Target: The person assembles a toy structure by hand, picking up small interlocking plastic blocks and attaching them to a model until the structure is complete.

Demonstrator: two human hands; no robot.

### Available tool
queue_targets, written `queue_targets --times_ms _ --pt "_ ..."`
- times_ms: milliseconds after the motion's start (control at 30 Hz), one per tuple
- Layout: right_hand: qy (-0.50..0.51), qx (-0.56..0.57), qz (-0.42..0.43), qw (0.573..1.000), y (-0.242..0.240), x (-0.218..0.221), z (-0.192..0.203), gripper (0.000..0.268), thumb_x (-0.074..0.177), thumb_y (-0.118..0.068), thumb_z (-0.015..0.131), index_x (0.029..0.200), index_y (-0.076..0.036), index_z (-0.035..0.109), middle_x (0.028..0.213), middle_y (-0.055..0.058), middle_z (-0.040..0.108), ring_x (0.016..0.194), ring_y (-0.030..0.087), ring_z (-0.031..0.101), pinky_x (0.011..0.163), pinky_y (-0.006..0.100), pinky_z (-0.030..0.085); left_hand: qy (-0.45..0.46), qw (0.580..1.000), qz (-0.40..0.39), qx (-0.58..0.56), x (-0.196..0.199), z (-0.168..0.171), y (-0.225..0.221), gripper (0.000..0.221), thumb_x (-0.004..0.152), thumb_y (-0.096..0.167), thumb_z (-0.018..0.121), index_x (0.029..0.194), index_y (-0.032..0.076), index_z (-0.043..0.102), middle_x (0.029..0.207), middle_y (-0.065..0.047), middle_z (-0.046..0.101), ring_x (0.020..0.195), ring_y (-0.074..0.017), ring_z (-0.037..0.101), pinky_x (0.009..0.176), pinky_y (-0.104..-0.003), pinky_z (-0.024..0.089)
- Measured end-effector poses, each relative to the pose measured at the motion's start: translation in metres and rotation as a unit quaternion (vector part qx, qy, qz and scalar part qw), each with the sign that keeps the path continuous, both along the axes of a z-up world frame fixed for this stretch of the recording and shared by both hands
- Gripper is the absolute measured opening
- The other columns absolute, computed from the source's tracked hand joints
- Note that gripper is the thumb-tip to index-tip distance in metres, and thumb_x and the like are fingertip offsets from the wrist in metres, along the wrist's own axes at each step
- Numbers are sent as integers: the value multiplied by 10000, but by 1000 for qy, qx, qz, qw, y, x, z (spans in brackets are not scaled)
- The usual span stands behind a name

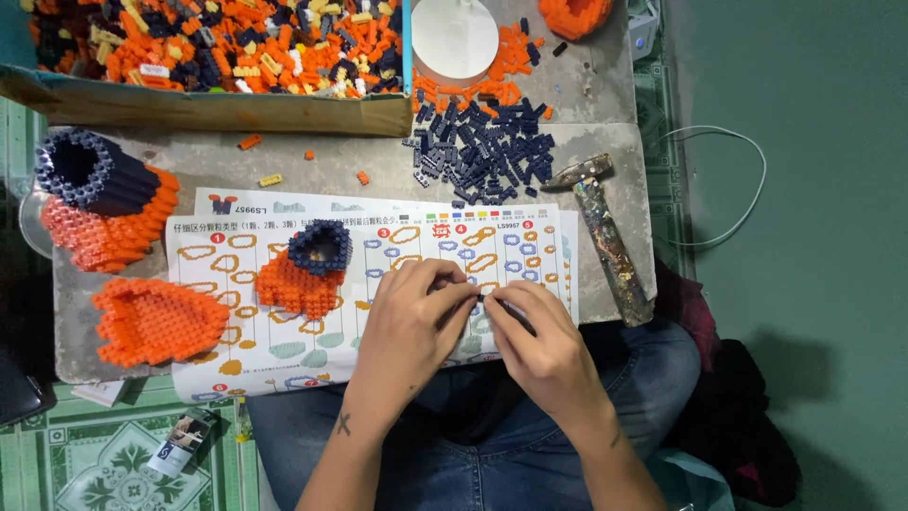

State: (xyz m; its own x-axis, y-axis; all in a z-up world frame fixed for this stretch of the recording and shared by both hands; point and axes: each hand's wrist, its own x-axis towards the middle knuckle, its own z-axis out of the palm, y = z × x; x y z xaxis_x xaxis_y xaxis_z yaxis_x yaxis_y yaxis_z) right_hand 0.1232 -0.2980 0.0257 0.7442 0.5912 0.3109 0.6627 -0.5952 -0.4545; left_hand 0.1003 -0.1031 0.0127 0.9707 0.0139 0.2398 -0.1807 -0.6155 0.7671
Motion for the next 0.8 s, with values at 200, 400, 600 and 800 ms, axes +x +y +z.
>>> queue_targets --times_ms 200,400,600,800 --pt "26 7 -44 999 -28 -15 -20 406 792 77 865 1187 -16 858 1301 149 767 1303 358 683 1140 476 605 11 1000 -9 -3 0 -3 3 197 913 91 835 1104 63 872 1175 -34 748 1036 -196 671 987 -357 496" --pt "42 42 -89 994 -37 -20 -24 326 775 63 876 1092 -12 869 1197 143 809 1213 327 719 1075 444 645 26 1000 -17 4 -1 -6 4 204 875 105 858 1078 95 883 1194 -24 749 1022 -184 665 990 -367 498" --pt "1 34 -90 995 -18 -17 -19 316 834 11 886 1149 17 860 1140 111 800 1111 285 692 1052 435 561 24 999 -23 -4 0 -2 5 216 877 109 851 1090 106 882 1226 -31 738 1059 -205 665 1006 -377 491" --pt "17 0 -82 996 -13 -18 -22 348 840 -43 900 1186 -39 873 1194 93 746 1154 279 638 1085 450 495 29 999 -26 -11 -1 0 6 289 856 83 838 1141 95 878 1221 -35 743 1041 -204 665 996 -372 495"
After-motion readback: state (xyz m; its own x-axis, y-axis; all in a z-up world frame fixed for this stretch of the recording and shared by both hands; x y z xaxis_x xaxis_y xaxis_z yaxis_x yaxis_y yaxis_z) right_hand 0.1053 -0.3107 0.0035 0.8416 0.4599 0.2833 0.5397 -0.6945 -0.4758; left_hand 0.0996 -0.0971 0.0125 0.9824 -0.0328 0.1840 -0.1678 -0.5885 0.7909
